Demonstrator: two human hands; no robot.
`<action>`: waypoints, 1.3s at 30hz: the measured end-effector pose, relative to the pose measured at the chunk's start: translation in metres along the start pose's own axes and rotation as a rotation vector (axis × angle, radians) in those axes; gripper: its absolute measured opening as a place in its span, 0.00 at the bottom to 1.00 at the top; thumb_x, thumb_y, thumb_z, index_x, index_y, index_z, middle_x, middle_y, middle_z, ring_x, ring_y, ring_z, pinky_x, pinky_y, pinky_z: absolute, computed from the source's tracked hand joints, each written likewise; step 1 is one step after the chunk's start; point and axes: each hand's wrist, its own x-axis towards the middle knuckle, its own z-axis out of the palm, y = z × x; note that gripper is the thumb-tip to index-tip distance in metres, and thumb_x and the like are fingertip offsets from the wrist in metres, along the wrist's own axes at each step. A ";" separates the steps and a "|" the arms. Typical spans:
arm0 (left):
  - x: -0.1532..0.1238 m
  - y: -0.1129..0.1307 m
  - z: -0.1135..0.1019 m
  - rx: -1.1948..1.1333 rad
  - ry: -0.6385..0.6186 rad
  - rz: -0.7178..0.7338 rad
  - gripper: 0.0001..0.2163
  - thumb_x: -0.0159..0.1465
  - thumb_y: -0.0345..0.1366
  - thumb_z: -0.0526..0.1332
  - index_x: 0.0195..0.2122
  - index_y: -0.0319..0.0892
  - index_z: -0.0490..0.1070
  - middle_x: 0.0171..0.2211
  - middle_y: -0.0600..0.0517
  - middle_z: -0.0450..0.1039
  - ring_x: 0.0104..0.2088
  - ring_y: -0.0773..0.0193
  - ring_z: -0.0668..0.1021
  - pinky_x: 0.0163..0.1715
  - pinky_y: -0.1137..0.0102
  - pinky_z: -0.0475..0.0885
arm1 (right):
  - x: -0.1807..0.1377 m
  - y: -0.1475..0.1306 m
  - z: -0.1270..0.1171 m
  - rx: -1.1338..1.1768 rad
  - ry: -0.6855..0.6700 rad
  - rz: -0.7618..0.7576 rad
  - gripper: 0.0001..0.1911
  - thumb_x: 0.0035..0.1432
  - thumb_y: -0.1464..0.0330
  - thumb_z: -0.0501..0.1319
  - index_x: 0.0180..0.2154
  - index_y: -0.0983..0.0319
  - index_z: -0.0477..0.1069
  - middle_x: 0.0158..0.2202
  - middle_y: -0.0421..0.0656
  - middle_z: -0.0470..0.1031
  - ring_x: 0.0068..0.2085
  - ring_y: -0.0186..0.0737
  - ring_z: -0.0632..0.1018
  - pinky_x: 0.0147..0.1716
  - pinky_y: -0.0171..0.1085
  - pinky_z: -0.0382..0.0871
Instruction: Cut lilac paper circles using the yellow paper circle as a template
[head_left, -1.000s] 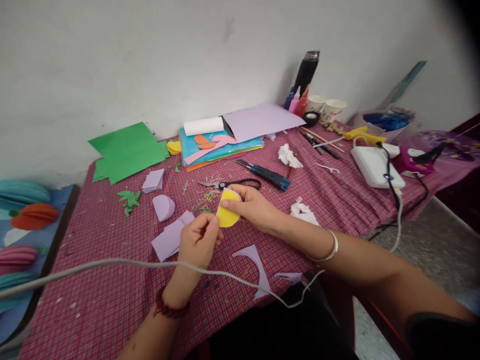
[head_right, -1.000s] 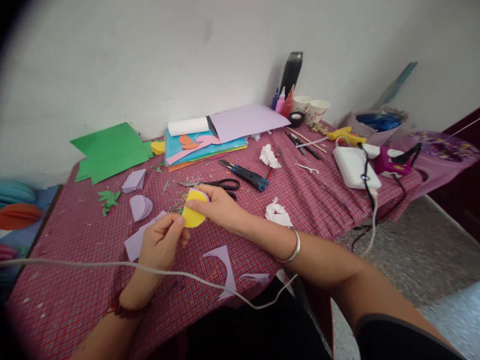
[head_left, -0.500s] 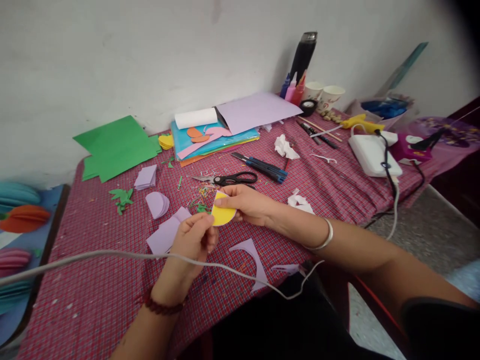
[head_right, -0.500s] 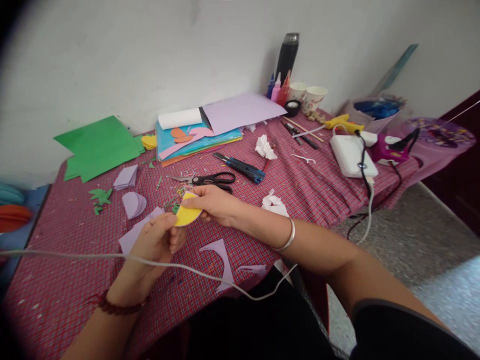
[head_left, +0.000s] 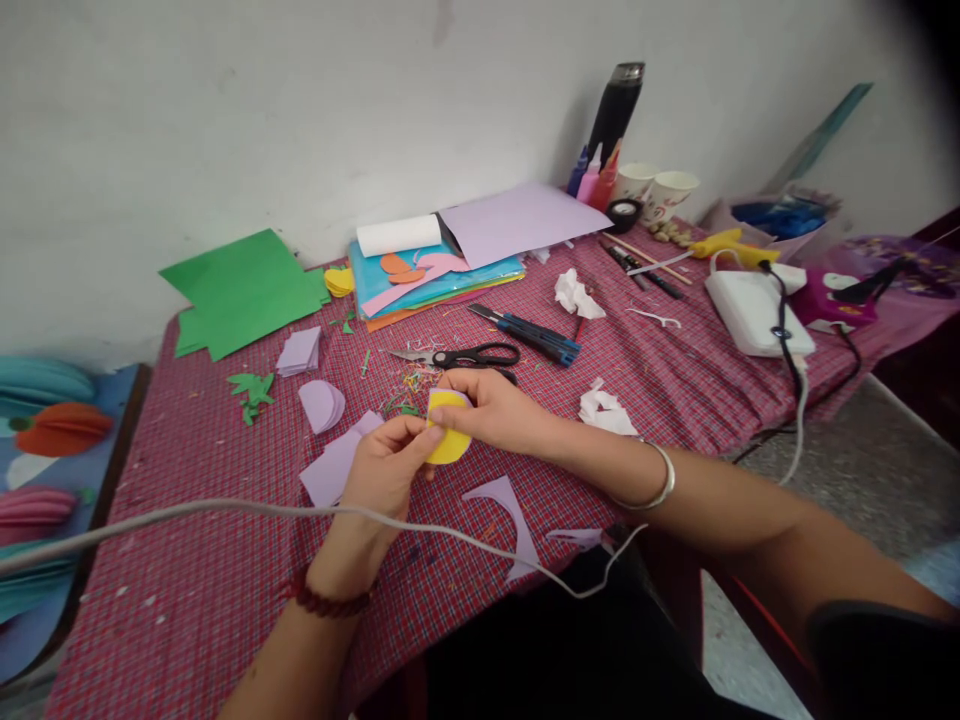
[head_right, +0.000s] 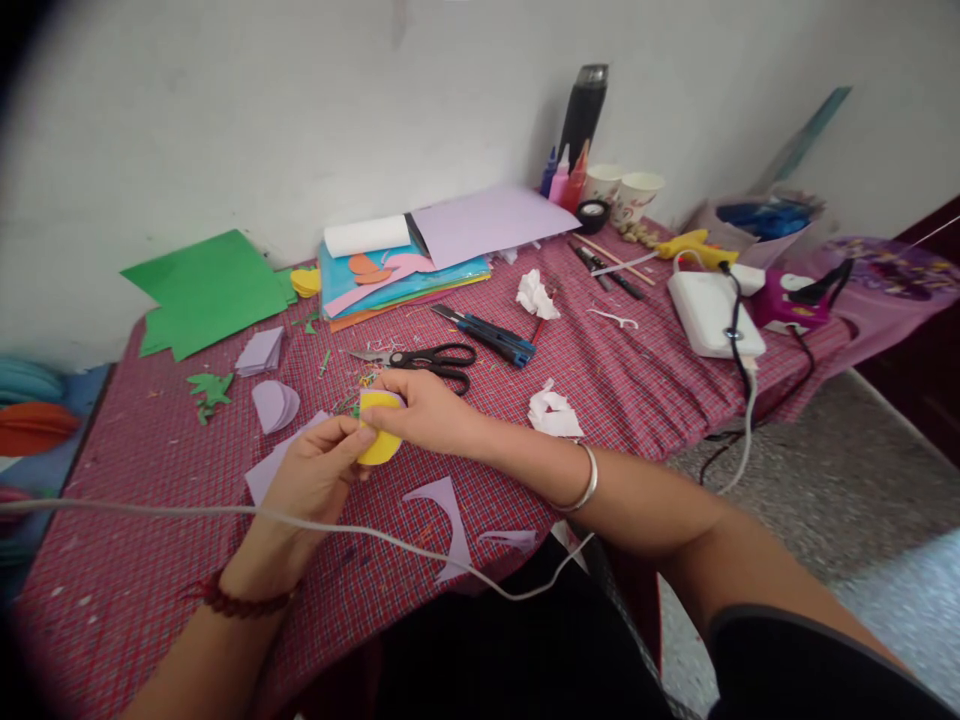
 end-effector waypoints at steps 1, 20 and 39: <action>0.000 -0.002 -0.001 0.004 0.020 0.036 0.11 0.46 0.39 0.71 0.21 0.39 0.72 0.19 0.55 0.70 0.18 0.73 0.69 0.17 0.78 0.62 | 0.001 0.001 0.000 0.031 -0.010 0.001 0.07 0.51 0.69 0.62 0.28 0.64 0.64 0.25 0.35 0.64 0.27 0.29 0.66 0.26 0.31 0.60; 0.002 0.009 -0.018 0.178 -0.028 0.164 0.06 0.52 0.36 0.69 0.27 0.40 0.75 0.26 0.53 0.76 0.27 0.68 0.75 0.30 0.74 0.70 | -0.001 0.009 0.001 -0.228 -0.096 -0.068 0.09 0.54 0.68 0.61 0.26 0.62 0.61 0.24 0.35 0.61 0.26 0.30 0.64 0.25 0.31 0.56; 0.005 0.025 -0.023 -0.272 0.256 0.068 0.11 0.40 0.29 0.74 0.20 0.38 0.72 0.27 0.53 0.77 0.27 0.71 0.76 0.24 0.78 0.67 | 0.020 -0.002 -0.090 -0.833 0.242 -0.121 0.06 0.58 0.69 0.57 0.38 0.64 0.69 0.33 0.43 0.72 0.33 0.36 0.71 0.35 0.36 0.63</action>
